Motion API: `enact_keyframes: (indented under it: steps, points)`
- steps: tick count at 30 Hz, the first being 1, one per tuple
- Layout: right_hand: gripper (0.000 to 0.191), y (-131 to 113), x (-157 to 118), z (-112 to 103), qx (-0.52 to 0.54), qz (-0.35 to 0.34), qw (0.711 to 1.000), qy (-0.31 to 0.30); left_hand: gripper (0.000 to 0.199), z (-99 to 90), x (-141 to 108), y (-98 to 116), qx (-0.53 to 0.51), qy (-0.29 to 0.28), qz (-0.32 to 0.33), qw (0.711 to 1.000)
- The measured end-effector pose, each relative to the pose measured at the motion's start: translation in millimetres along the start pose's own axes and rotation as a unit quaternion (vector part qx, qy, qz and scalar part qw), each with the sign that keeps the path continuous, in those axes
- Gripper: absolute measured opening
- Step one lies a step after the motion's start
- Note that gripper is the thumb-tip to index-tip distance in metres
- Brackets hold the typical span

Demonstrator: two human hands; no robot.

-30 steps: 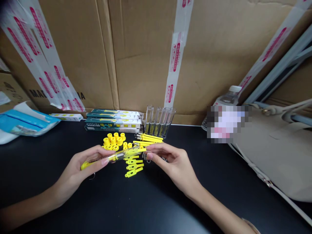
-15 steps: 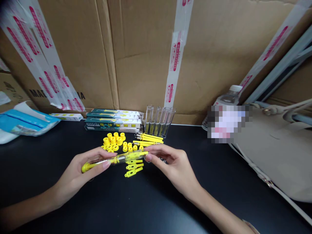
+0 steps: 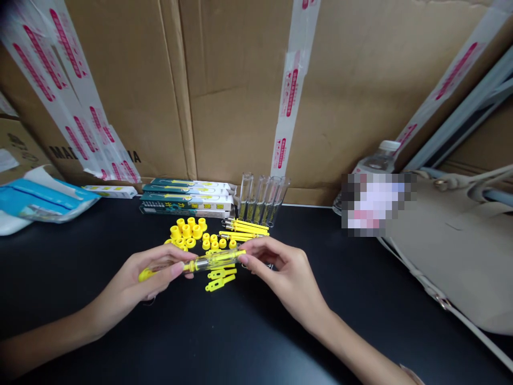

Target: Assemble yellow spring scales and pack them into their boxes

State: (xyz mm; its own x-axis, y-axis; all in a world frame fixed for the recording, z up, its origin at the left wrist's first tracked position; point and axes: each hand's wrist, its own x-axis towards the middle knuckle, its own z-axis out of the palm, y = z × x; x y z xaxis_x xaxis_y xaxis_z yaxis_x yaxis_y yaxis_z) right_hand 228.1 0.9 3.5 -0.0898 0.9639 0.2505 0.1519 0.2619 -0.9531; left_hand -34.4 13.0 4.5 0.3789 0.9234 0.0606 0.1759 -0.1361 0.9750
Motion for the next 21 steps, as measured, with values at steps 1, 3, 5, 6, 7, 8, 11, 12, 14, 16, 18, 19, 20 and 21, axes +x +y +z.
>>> enact_keyframes:
  steps: [1,3,5,6,7,8,11,12,14,16,18,19,20,21]
  points:
    - [0.014,0.2,-0.1,0.3,0.003,0.0,1.0,-0.005,0.024,0.3,0.2,-0.2,-0.007,-0.003,-0.007,1.0]
    - [0.016,0.4,-0.1,0.9,0.01,0.004,1.0,-0.017,0.028,0.2,0.7,0.0,-0.021,-0.009,-0.02,1.0]
    - [0.018,0.2,0.2,1.8,0.018,0.014,0.999,-0.028,0.033,-0.9,1.9,0.9,-0.04,-0.022,-0.046,0.998]
    - [0.019,-0.1,0.4,2.3,0.02,0.02,0.999,-0.03,0.035,-1.7,2.6,1.4,-0.051,-0.032,-0.065,0.996]
    - [0.02,-0.6,0.6,2.8,0.024,0.026,0.999,-0.031,0.038,-2.6,3.4,1.6,-0.062,-0.044,-0.084,0.994]
    - [0.021,-1.0,0.7,3.2,0.028,0.03,0.999,-0.03,0.04,-3.5,4.2,1.5,-0.073,-0.054,-0.099,0.991]
    - [0.021,-2.1,1.0,4.2,0.041,0.038,0.998,-0.029,0.039,-5.7,5.5,-0.9,-0.101,-0.072,-0.105,0.987]
    - [0.021,-2.3,0.9,4.5,0.043,0.039,0.998,-0.029,0.038,-6.2,5.4,-2.1,-0.106,-0.072,-0.097,0.987]
    - [0.021,-2.8,0.3,5.2,0.044,0.039,0.998,-0.03,0.037,-7.4,4.4,-3.7,-0.113,-0.069,-0.083,0.988]
    - [0.021,-3.7,-0.7,6.2,0.048,0.039,0.998,-0.031,0.037,-8.7,2.7,-3.5,-0.118,-0.069,-0.077,0.988]
    - [0.021,-5.3,-2.1,7.4,0.056,0.037,0.997,-0.031,0.038,-9.8,0.9,-1.5,-0.121,-0.071,-0.076,0.987]
    - [0.02,-6.3,-2.9,7.9,0.059,0.035,0.997,-0.031,0.038,-10.1,0.2,-0.2,-0.121,-0.072,-0.076,0.987]
    - [0.019,-7.3,-3.6,8.4,0.062,0.033,0.997,-0.031,0.038,-10.2,-0.4,1.2,-0.117,-0.072,-0.074,0.988]
    - [0.018,-8.2,-4.2,8.8,0.064,0.03,0.997,-0.031,0.038,-10.1,-0.8,2.6,-0.111,-0.071,-0.071,0.989]
